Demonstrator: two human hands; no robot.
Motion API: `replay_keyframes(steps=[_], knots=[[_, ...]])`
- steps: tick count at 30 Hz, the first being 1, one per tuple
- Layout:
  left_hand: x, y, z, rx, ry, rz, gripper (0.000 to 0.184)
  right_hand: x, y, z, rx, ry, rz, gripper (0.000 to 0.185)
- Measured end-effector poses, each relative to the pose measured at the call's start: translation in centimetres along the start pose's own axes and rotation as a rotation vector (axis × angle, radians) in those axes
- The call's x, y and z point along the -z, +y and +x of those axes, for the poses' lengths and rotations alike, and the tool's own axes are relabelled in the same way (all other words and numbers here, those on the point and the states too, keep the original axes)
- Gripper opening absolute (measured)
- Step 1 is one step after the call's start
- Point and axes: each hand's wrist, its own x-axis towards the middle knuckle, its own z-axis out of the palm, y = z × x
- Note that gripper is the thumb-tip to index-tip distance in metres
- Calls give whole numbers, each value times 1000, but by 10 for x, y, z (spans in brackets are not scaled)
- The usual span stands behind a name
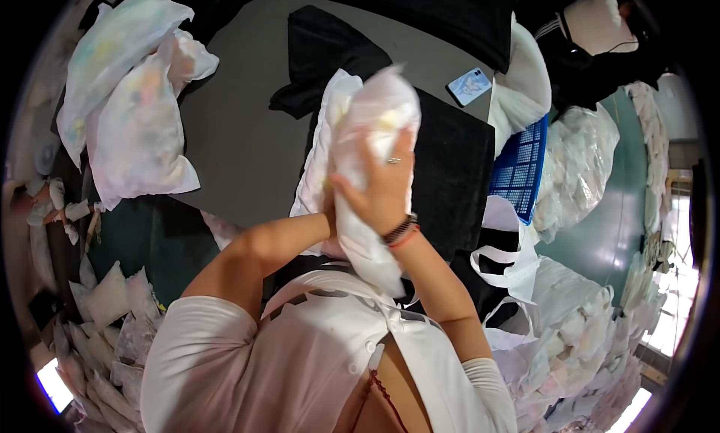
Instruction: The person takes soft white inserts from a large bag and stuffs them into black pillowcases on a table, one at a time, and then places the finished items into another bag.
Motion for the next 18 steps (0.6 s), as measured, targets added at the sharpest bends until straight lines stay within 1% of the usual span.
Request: replay_keyframes(steps=[2,3,4,6,8,10,11,12,13,14,15,16,17,18], knots=[[37,16,-9,69,-250,299,62,-30,-13,8,9,-134,-219,74],[53,26,-11,92,-348,418,62,-39,-11,11,-2,-151,-199,65],[67,34,-13,110,-432,517,62,-42,-4,15,11,-148,-204,65],[85,46,-18,125,-543,633,62,-41,8,16,-23,-173,-156,62],[87,42,-28,116,-553,626,62,-39,22,13,-34,-162,-131,64],[-7,-56,-57,-135,56,41,63,-37,40,6,-18,-75,-183,68],[4,-57,-69,-129,63,45,63,-33,47,2,-20,-47,-205,68],[22,-51,-81,-42,298,140,67,-26,54,-2,13,46,-175,68],[32,-47,-88,44,529,233,72,-22,65,-4,38,75,-53,68],[32,-48,-82,46,527,230,72,-17,76,-7,63,97,67,69],[31,-50,-67,400,528,-298,77,-9,78,-11,9,72,150,67],[29,-48,-53,740,492,-834,81,-4,85,-14,10,66,144,67],[28,-37,-40,617,600,-666,69,-1,94,-16,9,22,188,67],[21,-32,-25,461,624,-854,62,2,100,-16,11,-19,231,67]])
